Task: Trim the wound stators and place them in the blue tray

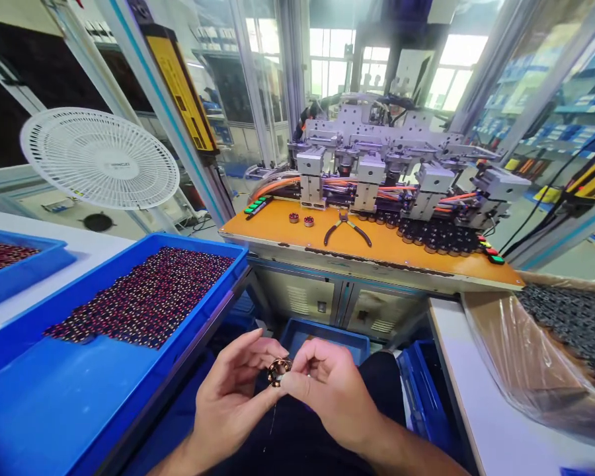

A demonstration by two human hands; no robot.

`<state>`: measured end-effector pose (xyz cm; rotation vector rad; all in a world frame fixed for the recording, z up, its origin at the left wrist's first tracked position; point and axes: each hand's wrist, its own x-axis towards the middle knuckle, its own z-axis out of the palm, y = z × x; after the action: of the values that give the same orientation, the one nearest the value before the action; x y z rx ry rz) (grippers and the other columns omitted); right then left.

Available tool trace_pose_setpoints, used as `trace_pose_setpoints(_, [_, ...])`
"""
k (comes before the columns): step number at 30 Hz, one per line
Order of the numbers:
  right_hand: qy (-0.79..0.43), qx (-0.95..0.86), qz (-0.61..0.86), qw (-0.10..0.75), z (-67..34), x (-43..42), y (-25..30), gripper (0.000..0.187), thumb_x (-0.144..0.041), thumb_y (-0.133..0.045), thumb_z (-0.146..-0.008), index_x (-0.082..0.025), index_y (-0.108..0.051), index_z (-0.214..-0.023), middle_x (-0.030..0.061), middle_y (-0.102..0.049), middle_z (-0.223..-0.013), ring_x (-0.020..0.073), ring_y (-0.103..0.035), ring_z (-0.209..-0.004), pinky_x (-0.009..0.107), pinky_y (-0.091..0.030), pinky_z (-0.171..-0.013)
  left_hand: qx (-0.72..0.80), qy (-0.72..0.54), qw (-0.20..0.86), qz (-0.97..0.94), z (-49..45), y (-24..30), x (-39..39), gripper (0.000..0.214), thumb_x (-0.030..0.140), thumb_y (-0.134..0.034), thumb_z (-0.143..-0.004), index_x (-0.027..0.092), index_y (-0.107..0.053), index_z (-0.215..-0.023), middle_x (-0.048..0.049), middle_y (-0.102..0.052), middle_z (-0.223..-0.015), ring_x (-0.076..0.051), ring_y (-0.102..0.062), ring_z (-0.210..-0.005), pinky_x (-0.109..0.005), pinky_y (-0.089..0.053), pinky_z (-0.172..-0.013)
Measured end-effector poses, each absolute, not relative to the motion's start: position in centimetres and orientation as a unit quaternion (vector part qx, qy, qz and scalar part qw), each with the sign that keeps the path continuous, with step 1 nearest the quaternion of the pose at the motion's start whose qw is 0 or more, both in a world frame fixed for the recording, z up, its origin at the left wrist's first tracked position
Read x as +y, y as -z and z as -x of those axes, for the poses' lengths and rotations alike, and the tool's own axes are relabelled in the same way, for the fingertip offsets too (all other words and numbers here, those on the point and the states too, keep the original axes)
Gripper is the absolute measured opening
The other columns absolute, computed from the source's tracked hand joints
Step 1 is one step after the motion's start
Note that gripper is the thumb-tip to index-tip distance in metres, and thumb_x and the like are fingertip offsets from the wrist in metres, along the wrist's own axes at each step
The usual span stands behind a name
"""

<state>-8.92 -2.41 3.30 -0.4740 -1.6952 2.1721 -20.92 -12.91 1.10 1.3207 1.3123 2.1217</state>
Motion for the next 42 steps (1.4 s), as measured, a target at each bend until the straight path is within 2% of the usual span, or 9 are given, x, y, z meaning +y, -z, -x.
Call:
trace_pose_setpoints(4, [-0.786,-0.546,0.197,0.213,8.4,-3.4,-0.9,0.038,-0.050,-0.071,-0.082,-0.018,-0.052,-0.072,-0.0015,-0.049,-0.070,0.0128,-0.045,-0.068,0.026,-0.039,-0.067,0.465,-0.749,0.178,-0.438,21.1,-0.9,-12.8,0.073,0.001,-0.077,-0.073,0.035,-0.053,-0.133,0.0007,-0.071,-0.100,-0.010,-0.070,-0.078,-0.020,-0.060,-0.076])
trace_pose_setpoints(11, [-0.766,-0.585,0.182,0.198,7.9,-2.6,-1.6,0.034,-0.049,-0.071,-0.083,-0.019,-0.056,-0.083,-0.0006,-0.051,-0.078,0.0134,-0.046,-0.074,0.025,-0.039,-0.070,0.454,-0.724,0.189,-0.484,21.1,-0.6,-12.5,0.074,0.000,-0.074,-0.076,0.036,-0.051,-0.137,0.0004,-0.074,-0.101,-0.011,-0.071,-0.085,-0.020,-0.059,-0.081])
trace_pose_setpoints(14, [-0.769,-0.568,0.190,0.223,8.0,-2.8,-1.3,0.032,-0.047,-0.066,-0.087,-0.019,-0.053,-0.077,-0.0006,-0.052,-0.078,0.0135,-0.048,-0.076,0.025,-0.041,-0.072,0.437,-0.730,0.243,-0.467,21.0,-0.5,-12.4,0.072,0.001,-0.074,-0.077,0.037,-0.052,-0.136,-0.0012,-0.075,-0.105,-0.013,-0.073,-0.088,-0.023,-0.060,-0.082])
trace_pose_setpoints(16, [-0.768,-0.560,0.200,0.237,7.8,-2.9,-0.8,0.033,-0.046,-0.064,-0.089,-0.019,-0.053,-0.075,-0.0007,-0.052,-0.078,0.0129,-0.047,-0.075,0.024,-0.041,-0.072,0.422,-0.740,0.305,-0.426,21.3,-0.4,-12.4,0.062,0.003,-0.076,-0.076,0.035,-0.060,-0.127,-0.0025,-0.076,-0.105,-0.015,-0.074,-0.086,-0.023,-0.061,-0.079])
trace_pose_setpoints(19, [-0.755,-0.583,0.210,0.214,7.3,-2.6,-0.6,0.032,-0.047,-0.063,-0.090,-0.018,-0.054,-0.078,-0.0009,-0.050,-0.076,0.0120,-0.045,-0.072,0.024,-0.040,-0.069,0.416,-0.738,0.363,-0.388,21.9,-0.4,-12.5,0.036,0.009,-0.080,-0.074,0.028,-0.074,-0.104,-0.0059,-0.076,-0.102,-0.017,-0.073,-0.085,-0.024,-0.060,-0.076])
trace_pose_setpoints(21, [-0.738,-0.609,0.210,0.200,7.2,-2.1,-1.3,0.034,-0.050,-0.065,-0.088,-0.018,-0.055,-0.082,-0.0011,-0.050,-0.076,0.0119,-0.045,-0.070,0.024,-0.040,-0.067,0.420,-0.728,0.377,-0.389,22.2,-0.4,-12.5,0.028,0.013,-0.081,-0.074,0.025,-0.077,-0.098,-0.0083,-0.075,-0.106,-0.017,-0.071,-0.088,-0.024,-0.059,-0.076])
trace_pose_setpoints(27, [-0.674,-0.686,0.224,0.155,8.0,-1.4,-3.4,0.030,-0.041,-0.061,-0.090,-0.017,-0.052,-0.075,-0.0018,-0.050,-0.073,0.0105,-0.044,-0.067,0.023,-0.037,-0.064,0.419,-0.710,0.415,-0.386,22.1,-0.1,-12.3,0.033,0.015,-0.084,-0.070,0.025,-0.078,-0.101,-0.0062,-0.064,-0.104,-0.013,-0.063,-0.087,-0.020,-0.053,-0.074])
trace_pose_setpoints(34, [-0.648,-0.727,0.208,0.092,7.1,0.1,-3.6,0.029,-0.036,-0.056,-0.093,-0.016,-0.052,-0.072,-0.0030,-0.048,-0.069,0.0095,-0.041,-0.065,0.022,-0.035,-0.062,0.416,-0.702,0.467,-0.341,22.2,-0.3,-12.5,0.029,0.012,-0.082,-0.069,0.024,-0.078,-0.095,-0.0051,-0.065,-0.099,-0.008,-0.060,-0.072,-0.016,-0.048,-0.065])
trace_pose_setpoints(42, [-0.665,-0.714,0.213,0.048,7.2,0.7,-5.1,0.021,-0.029,-0.062,-0.086,-0.015,-0.056,-0.072,-0.0028,-0.052,-0.069,0.0098,-0.044,-0.067,0.022,-0.035,-0.063,0.404,-0.678,0.504,-0.351,21.8,-0.7,-12.4,0.030,0.010,-0.080,-0.071,0.022,-0.077,-0.099,-0.0055,-0.064,-0.100,-0.011,-0.060,-0.079,-0.020,-0.049,-0.072])
